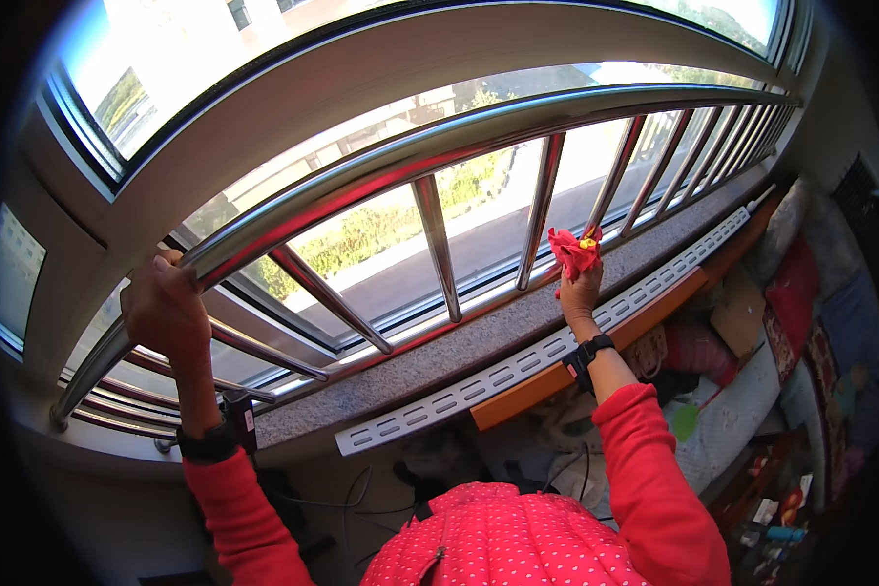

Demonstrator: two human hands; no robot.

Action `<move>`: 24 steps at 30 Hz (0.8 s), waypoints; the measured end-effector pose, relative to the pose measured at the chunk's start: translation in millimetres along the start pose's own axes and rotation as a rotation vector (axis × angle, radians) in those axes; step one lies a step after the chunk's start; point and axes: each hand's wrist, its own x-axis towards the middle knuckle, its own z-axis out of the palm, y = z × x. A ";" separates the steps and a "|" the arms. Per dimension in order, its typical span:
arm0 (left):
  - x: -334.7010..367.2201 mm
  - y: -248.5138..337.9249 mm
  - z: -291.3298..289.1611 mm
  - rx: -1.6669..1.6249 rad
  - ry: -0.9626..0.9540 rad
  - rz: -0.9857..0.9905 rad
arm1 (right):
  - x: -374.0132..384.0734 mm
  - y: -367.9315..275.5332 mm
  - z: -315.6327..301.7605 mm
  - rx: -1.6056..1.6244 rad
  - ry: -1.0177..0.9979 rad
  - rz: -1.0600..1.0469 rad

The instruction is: The person wipes a curved metal railing with a red cloth, moving along its length and around vertical bars. The person uses both hands to hold the cloth and the railing while cleaning.

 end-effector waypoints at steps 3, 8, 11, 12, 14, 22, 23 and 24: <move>1.6 0.9 -0.8 -0.020 0.052 0.036 | 12.9 -3.9 -4.0 0.024 0.004 -0.003; 2.7 0.8 -0.4 -0.024 0.087 0.049 | 65.1 -32.3 -26.3 0.179 0.071 0.014; 2.6 2.1 0.9 -0.063 0.102 0.033 | 117.7 -66.0 -53.2 0.287 0.148 -0.016; 2.4 2.1 0.5 -0.070 0.101 0.025 | 138.2 -79.1 -63.5 0.342 0.179 -0.070; 2.3 2.1 -0.4 -0.055 0.096 0.043 | 176.5 -102.6 -85.8 0.463 0.242 -0.117; 1.1 2.3 -1.6 -0.065 0.078 0.031 | 209.8 -115.7 -93.0 0.367 0.308 -0.275; 1.3 2.4 -1.9 -0.058 0.075 0.033 | 203.9 -109.7 -87.7 0.265 0.304 -0.245; 1.3 2.9 -1.5 -0.064 0.068 0.028 | 194.2 -104.5 -79.5 0.272 0.337 -0.303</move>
